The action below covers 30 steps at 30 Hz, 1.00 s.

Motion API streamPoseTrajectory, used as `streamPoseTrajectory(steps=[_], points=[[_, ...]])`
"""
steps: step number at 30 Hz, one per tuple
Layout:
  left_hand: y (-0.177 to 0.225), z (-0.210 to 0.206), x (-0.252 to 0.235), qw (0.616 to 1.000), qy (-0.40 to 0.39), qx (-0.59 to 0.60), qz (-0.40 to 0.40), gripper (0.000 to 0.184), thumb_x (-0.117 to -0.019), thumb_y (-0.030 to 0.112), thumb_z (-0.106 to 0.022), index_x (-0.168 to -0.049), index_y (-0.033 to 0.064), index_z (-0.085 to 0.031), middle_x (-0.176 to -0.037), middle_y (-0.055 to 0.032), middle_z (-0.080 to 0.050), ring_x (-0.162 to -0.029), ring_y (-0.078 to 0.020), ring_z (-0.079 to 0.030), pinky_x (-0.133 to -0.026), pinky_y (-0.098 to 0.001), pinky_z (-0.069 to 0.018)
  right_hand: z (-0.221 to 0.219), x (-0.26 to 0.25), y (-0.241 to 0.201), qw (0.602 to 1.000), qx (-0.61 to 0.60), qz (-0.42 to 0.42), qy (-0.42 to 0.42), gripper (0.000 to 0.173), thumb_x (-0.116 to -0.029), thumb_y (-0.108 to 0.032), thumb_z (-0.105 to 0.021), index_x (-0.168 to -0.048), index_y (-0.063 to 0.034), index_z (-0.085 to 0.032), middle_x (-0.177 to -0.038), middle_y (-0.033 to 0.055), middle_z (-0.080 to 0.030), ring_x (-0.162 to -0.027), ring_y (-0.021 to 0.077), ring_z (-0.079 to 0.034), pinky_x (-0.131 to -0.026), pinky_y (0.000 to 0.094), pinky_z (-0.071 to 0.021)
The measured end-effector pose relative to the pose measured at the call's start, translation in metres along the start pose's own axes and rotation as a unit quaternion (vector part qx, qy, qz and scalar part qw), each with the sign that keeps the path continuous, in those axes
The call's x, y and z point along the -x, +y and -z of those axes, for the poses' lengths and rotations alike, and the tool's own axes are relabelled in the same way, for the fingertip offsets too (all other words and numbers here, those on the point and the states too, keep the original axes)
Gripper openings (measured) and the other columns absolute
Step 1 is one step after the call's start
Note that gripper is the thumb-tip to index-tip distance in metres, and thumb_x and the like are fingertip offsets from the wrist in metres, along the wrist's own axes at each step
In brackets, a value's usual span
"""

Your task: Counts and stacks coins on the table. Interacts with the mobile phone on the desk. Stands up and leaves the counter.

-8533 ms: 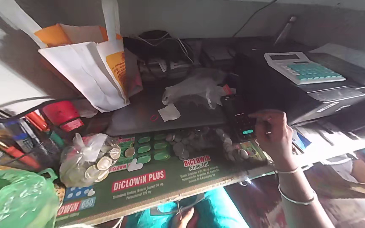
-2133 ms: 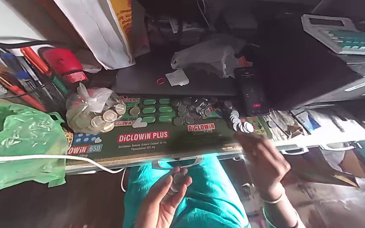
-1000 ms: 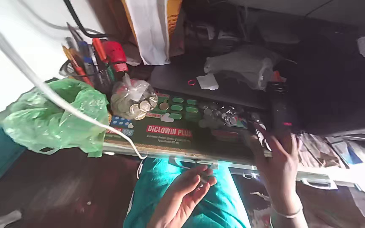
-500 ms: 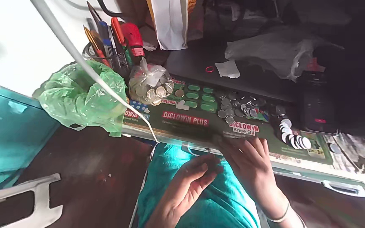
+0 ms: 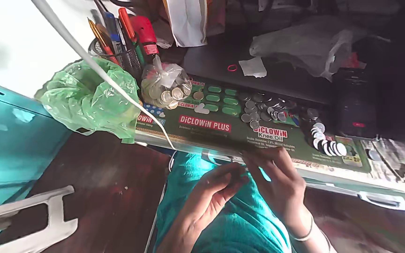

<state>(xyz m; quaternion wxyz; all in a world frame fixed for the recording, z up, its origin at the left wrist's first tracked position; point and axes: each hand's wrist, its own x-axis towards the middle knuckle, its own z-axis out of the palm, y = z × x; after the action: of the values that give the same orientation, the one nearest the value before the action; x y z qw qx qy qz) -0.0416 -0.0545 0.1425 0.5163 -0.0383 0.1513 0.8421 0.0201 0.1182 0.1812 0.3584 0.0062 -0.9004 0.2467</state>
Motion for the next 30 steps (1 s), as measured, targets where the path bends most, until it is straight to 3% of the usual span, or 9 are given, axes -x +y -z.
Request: streamPoseTrajectory(steps=[2, 4, 6, 10, 14, 17, 23, 27, 30], points=[[0.001, -0.004, 0.001, 1.0, 0.006, -0.012, -0.012, 0.029, -0.1013, -0.003, -0.05, -0.125, -0.001, -0.068, -0.121, -0.0146, -0.072, -0.11, -0.0217, -0.072, -0.098, -0.0299, -0.0571, 0.008, -0.001, -0.009, 0.988, -0.125, -0.09, -0.007, 0.015, -0.0993, -0.011, -0.063, -0.103, -0.0018, -0.075, -0.097, 0.0047, -0.068, -0.091, 0.001, -0.063, -0.081, 0.0115, -0.053], [0.002, -0.013, 0.002, 0.999, 0.02, -0.02, -0.024, 0.029, -0.1011, -0.004, -0.049, -0.123, -0.0012, -0.068, -0.118, -0.0145, -0.073, -0.108, -0.0213, -0.073, -0.097, -0.0301, -0.0579, 0.015, 0.0, -0.014, 0.945, -0.275, -0.17, -0.038, 0.018, -0.1032, -0.009, -0.057, -0.108, 0.001, -0.071, -0.095, 0.0019, -0.069, -0.074, 0.0002, -0.064, -0.065, 0.0142, -0.0564], [0.005, -0.023, 0.004, 0.999, 0.017, -0.028, -0.033, 0.029, -0.1009, -0.004, -0.05, -0.122, -0.0007, -0.069, -0.117, -0.0137, -0.073, -0.106, -0.02, -0.073, -0.096, -0.0301, -0.0582, 0.02, -0.001, -0.018, 0.883, -0.402, -0.235, -0.057, 0.019, -0.1042, -0.012, -0.058, -0.112, -0.0026, -0.072, -0.095, -0.0006, -0.071, -0.07, 0.002, -0.065, -0.061, 0.0171, -0.057], [0.008, -0.031, 0.005, 0.996, 0.007, -0.07, -0.049, 0.028, -0.1002, -0.002, -0.054, -0.122, 0.0008, -0.07, -0.117, -0.0125, -0.073, -0.106, -0.0191, -0.073, -0.096, -0.0311, -0.0589, 0.027, -0.006, -0.022, 0.854, -0.447, -0.261, -0.053, 0.026, -0.1013, -0.007, -0.061, -0.125, -0.0011, -0.068, -0.096, -0.002, -0.075, -0.071, 0.0017, -0.067, -0.06, 0.0165, -0.0575], [0.007, -0.032, 0.007, 0.995, 0.032, -0.077, -0.058, 0.031, -0.0995, -0.005, -0.05, -0.122, 0.0012, -0.07, -0.117, -0.011, -0.073, -0.105, -0.0182, -0.073, -0.096, -0.031, -0.0587, 0.023, -0.004, -0.02, 0.905, -0.364, -0.208, -0.068, 0.018, -0.0974, -0.006, -0.066, -0.114, 0.0003, -0.071, -0.096, 0.0009, -0.076, -0.072, 0.0023, -0.069, -0.06, 0.0164, -0.0587], [0.003, -0.029, 0.008, 0.996, 0.031, -0.056, -0.067, 0.033, -0.1001, -0.005, -0.047, -0.126, 0.0006, -0.067, -0.121, -0.01, -0.072, -0.107, -0.0175, -0.072, -0.097, -0.0304, -0.058, 0.022, -0.005, -0.019, 0.961, -0.196, -0.165, -0.107, 0.015, -0.0957, -0.016, -0.068, -0.103, -0.0059, -0.077, -0.095, -0.0011, -0.074, -0.08, -0.0023, -0.068, -0.071, 0.0124, -0.0578], [0.002, -0.025, 0.006, 0.997, 0.02, -0.039, -0.069, 0.036, -0.1026, -0.003, -0.044, -0.134, -0.0005, -0.061, -0.127, -0.0108, -0.07, -0.111, -0.0189, -0.071, -0.099, -0.0315, -0.0571, 0.028, -0.024, -0.015, 0.98, -0.077, -0.076, -0.167, 0.02, -0.0979, -0.022, -0.063, -0.098, -0.0093, -0.079, -0.085, 0.0008, -0.071, -0.078, -0.0012, -0.064, -0.072, 0.0095, -0.0509], [0.003, -0.025, 0.005, 0.998, 0.011, -0.009, -0.054, 0.032, -0.1035, -0.002, -0.046, -0.13, -0.0028, -0.064, -0.129, -0.0187, -0.068, -0.12, -0.0287, -0.068, -0.103, -0.0368, -0.0559, 0.028, -0.045, 0.005, 0.988, 0.112, -0.079, -0.065, 0.024, -0.0996, -0.025, -0.062, -0.102, -0.0107, -0.082, -0.089, 0.0073, -0.071, -0.082, 0.0145, -0.066, -0.071, 0.0257, -0.0541], [0.004, -0.023, 0.005, 0.999, -0.002, 0.002, -0.043, 0.031, -0.1033, -0.002, -0.048, -0.128, -0.0032, -0.066, -0.128, -0.0192, -0.068, -0.12, -0.0291, -0.068, -0.102, -0.0362, -0.0561, 0.021, -0.057, 0.028, 0.978, 0.165, -0.092, -0.083, 0.03, -0.0993, -0.033, -0.064, -0.104, -0.0081, -0.08, -0.093, 0.0128, -0.069, -0.089, 0.0282, -0.066, -0.073, 0.0426, -0.055]])
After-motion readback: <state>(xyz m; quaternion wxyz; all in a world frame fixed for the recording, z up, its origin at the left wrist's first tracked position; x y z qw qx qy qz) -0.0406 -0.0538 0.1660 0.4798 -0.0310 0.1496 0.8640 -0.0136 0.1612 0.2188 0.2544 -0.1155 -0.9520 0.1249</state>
